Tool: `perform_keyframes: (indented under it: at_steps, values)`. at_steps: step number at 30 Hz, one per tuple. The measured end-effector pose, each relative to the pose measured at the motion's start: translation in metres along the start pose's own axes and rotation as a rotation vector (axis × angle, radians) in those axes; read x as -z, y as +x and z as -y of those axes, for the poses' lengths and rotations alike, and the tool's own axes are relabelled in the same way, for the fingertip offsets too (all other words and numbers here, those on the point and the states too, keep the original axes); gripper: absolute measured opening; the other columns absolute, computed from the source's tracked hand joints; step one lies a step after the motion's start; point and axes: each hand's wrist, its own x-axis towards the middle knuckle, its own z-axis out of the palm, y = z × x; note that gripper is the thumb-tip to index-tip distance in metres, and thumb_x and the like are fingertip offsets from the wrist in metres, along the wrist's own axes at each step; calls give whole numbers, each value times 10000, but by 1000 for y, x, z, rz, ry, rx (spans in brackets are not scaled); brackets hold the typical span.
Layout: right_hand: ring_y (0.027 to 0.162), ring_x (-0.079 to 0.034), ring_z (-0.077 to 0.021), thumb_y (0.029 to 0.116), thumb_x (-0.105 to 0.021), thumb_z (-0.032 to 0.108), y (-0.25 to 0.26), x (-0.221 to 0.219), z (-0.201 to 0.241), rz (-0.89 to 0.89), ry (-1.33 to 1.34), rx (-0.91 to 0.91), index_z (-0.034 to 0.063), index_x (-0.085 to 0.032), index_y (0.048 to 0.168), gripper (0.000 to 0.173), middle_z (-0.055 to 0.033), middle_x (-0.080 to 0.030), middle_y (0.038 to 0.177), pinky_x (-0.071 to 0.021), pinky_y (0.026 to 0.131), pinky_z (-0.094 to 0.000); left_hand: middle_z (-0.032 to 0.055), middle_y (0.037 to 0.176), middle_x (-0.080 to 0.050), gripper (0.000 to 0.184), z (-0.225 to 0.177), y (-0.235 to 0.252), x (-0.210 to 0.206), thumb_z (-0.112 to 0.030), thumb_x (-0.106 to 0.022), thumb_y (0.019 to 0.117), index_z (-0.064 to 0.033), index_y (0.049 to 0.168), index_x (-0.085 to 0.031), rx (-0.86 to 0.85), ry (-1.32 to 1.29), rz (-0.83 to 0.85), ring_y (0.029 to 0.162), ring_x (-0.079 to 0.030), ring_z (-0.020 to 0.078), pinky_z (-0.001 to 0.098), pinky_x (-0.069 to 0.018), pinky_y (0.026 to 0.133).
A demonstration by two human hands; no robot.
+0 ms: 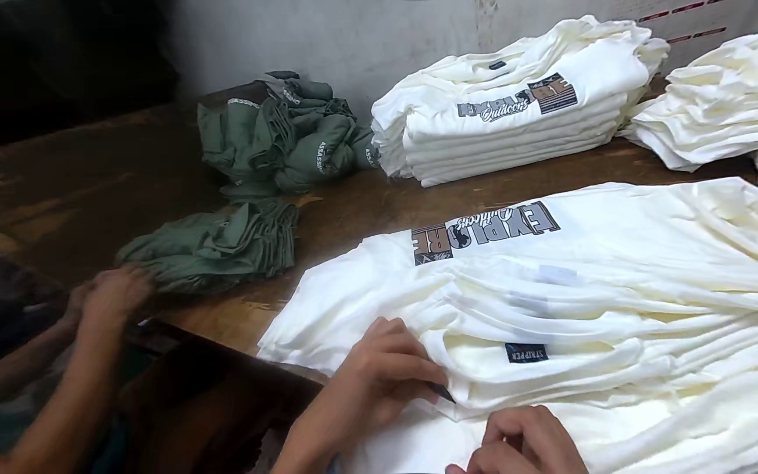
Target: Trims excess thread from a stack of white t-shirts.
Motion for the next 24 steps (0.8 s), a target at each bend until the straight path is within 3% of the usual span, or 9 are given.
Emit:
perform_keyframes:
  at_steps: [3, 7, 10, 13, 16, 18, 21, 24]
  values:
    - [742, -580, -179, 878, -744, 435, 3, -2, 5, -85, -254, -27, 153, -688, 679, 350, -57, -677, 806, -421, 697, -349, -97, 967, -727, 134, -1, 0, 6, -336, -687, 983, -251, 1027, -781, -7, 4, -6, 944, -604, 60, 281, -442, 865]
    - [748, -598, -201, 854, -741, 473, 3, -7, 8, -80, -465, -85, 190, -784, 817, 289, -48, -703, 868, -421, 703, -384, -109, 998, -728, 130, 1, -4, 2, -321, -712, 967, -286, 1069, -785, -36, 58, -78, 971, -617, 56, 289, -453, 900]
    - [742, -610, -187, 887, -749, 300, 2, -11, 6, -54, -322, -52, 216, -838, 846, 129, -29, -729, 869, -437, 715, -387, -109, 985, -724, 109, -2, -4, -4, -289, -687, 988, -295, 1043, -781, -86, 108, -100, 967, -606, 69, 313, -424, 911]
    - [780, -608, -193, 912, -746, 242, 0, -6, 3, 32, -98, 33, 191, -833, 856, 116, -52, -726, 879, -444, 759, -383, -109, 992, -739, 112, -2, -3, 1, -291, -683, 988, -261, 1028, -784, -55, 77, -61, 971, -614, 62, 298, -430, 903]
    - [816, -626, -239, 943, -684, 243, 1, 7, -2, 222, -24, 104, 132, -803, 851, 187, -83, -727, 909, -441, 814, -438, -5, 980, -703, 284, 6, 3, 10, -388, -668, 991, -164, 1149, -745, 61, -76, 84, 935, -639, 70, 251, -531, 859]
    - [836, -620, -248, 966, -642, 271, 4, 13, -3, 276, 15, 108, 107, -780, 847, 245, -92, -728, 933, -426, 825, -442, 18, 952, -679, 355, 10, 8, 9, -447, -649, 988, -189, 1210, -751, 130, -100, 105, 899, -630, 74, 254, -537, 818]
    - [850, -631, -226, 979, -661, 248, 6, 15, -1, 197, 91, 39, 91, -770, 842, 235, -104, -720, 928, -456, 803, -410, -15, 1023, -716, 313, 11, 16, 9, -365, -699, 967, -201, 1229, -748, 74, -81, 75, 982, -651, 65, 256, -547, 890]
    - [844, -629, -223, 972, -659, 260, 4, 14, -2, 137, 168, -31, 64, -734, 789, 279, -116, -701, 887, -471, 778, -403, -68, 1020, -740, 175, 9, 11, 9, -294, -737, 945, -232, 1104, -779, -37, -20, -14, 984, -633, 72, 284, -483, 892]
